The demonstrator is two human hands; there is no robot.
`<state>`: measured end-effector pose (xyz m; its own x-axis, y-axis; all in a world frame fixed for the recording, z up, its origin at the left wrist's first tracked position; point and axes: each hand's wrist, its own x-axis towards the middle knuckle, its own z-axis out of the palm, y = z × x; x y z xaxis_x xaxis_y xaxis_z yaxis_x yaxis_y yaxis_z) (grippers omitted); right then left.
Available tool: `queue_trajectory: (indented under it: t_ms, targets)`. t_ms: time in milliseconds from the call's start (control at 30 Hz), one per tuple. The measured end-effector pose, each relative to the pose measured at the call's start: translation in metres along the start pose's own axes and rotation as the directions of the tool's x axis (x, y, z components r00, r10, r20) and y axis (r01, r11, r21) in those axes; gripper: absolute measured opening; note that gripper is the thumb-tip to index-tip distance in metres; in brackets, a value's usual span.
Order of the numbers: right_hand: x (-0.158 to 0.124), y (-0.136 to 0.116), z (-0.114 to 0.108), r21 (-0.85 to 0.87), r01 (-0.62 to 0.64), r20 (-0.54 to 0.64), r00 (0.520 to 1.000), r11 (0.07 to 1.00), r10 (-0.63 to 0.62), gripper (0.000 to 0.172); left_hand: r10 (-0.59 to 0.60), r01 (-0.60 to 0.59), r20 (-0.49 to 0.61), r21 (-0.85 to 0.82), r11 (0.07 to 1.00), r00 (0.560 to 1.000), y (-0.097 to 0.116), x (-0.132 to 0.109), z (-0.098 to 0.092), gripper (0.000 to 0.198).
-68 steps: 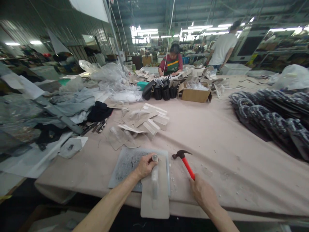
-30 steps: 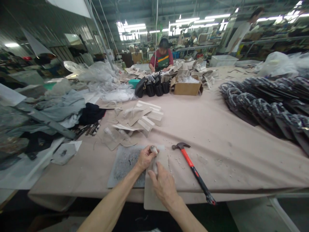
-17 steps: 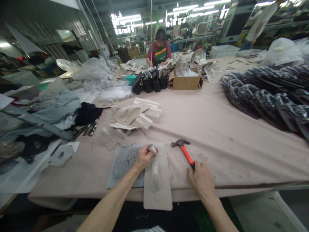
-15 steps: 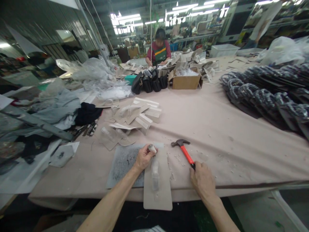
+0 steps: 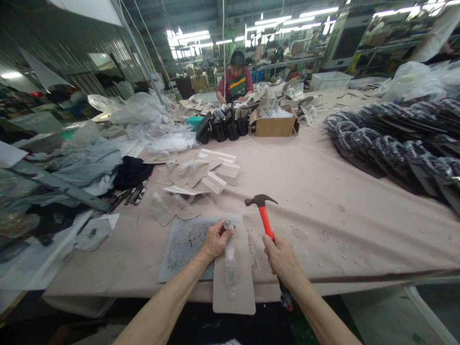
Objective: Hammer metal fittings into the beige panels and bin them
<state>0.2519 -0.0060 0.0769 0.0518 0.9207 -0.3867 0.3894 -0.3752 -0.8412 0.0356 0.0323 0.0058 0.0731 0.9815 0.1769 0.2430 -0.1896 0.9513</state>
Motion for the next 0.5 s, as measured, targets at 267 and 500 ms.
queue_trajectory:
  t_ms: [267,500]
  targets:
    - [-0.028,-0.021,-0.021,-0.739,0.448,0.103,0.813,0.503,-0.574,0.026,0.044,-0.045,0.013,0.103,0.994,0.999,-0.007,-0.003,0.001,0.011]
    - [-0.052,-0.088,-0.044,-0.622,0.527,-0.299,0.524,0.579,-0.798,0.031,0.048,-0.051,0.032,0.104,0.993,0.998,-0.006,-0.002,0.0,0.014]
